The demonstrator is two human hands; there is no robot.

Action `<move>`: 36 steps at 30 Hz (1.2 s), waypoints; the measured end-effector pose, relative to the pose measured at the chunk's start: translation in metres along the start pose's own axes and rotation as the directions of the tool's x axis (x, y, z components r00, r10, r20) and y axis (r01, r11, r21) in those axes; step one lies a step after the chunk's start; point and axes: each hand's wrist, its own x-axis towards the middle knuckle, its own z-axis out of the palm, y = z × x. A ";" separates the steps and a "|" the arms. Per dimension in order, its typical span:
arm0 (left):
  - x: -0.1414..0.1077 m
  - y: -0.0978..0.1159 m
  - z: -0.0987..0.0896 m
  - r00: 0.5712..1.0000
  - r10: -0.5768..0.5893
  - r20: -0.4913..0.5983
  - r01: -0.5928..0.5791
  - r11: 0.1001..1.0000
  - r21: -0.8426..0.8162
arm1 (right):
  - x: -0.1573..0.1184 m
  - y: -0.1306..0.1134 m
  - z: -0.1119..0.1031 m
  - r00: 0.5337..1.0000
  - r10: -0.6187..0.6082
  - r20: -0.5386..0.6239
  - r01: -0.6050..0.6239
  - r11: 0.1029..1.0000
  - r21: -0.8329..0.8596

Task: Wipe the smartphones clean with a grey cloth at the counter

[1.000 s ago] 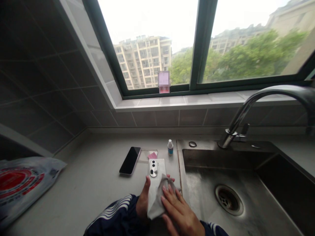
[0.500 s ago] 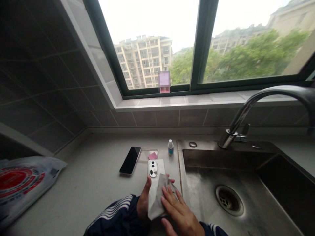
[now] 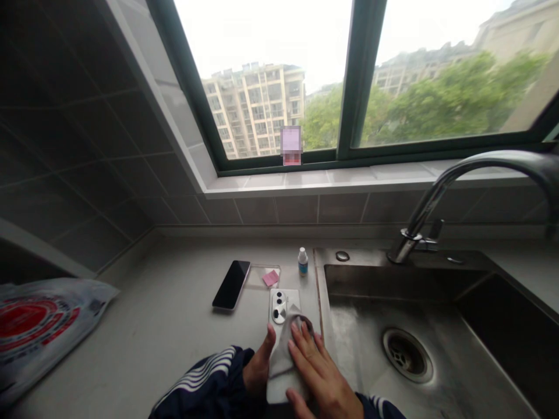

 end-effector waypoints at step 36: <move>0.014 0.005 -0.005 0.943 0.100 -0.319 -0.140 0.984 -0.106 | 0.017 -0.004 -0.018 0.988 -0.112 -0.104 0.138 0.944 0.301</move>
